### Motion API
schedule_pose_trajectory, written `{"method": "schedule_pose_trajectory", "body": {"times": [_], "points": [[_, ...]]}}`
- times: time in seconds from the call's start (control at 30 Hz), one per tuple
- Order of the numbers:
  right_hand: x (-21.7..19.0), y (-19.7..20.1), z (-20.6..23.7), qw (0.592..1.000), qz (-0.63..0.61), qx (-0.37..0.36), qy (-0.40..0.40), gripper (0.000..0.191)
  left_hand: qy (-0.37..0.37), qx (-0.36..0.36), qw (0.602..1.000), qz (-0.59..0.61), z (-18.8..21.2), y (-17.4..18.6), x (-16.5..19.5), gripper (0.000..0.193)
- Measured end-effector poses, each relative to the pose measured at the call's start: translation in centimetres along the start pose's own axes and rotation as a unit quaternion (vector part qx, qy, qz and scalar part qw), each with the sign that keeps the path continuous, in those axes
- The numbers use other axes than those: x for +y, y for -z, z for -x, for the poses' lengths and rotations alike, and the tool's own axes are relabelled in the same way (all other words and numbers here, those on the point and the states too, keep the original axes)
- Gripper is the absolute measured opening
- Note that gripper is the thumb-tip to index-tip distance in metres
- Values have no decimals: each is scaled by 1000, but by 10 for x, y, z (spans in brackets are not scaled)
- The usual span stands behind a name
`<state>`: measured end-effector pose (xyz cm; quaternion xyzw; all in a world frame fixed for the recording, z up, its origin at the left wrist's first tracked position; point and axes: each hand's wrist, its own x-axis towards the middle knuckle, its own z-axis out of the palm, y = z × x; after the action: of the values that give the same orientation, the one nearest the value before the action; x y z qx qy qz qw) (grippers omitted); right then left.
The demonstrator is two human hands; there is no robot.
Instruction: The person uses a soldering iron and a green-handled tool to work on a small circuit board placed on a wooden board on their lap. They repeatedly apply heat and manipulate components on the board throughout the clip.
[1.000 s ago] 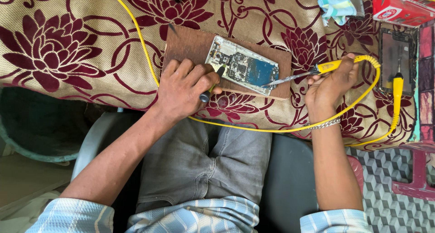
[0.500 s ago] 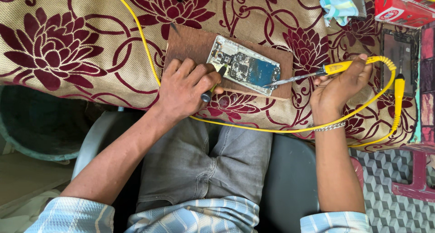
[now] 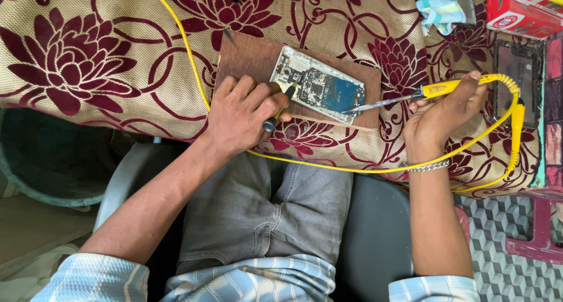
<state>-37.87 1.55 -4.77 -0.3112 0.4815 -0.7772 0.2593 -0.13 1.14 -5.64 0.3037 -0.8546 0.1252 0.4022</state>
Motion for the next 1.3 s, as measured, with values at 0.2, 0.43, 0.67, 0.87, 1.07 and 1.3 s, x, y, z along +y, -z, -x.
{"method": "schedule_pose_trajectory", "body": {"times": [0.2,0.43,0.67,0.87,1.07,1.3], "points": [[-8,-6,5,1000,-19,-6,15,28,1,2,1000,0,0,1,0,39],[-16,-9,10,996,2,-29,82,31,0,11,1000,2,-1,1,1,36],[-27,-14,17,994,27,-15,101,34,-1,9,1000,4,-1,0,0,33],[-33,-16,22,990,41,-15,134,39,-2,3,1000,-7,0,-1,0,35],[-37,-17,26,984,59,-14,165,35,-4,10,1000,-3,0,-1,0,35],[-43,-16,33,971,91,-32,220,28,-3,5,1000,-1,0,1,1,36]]}}
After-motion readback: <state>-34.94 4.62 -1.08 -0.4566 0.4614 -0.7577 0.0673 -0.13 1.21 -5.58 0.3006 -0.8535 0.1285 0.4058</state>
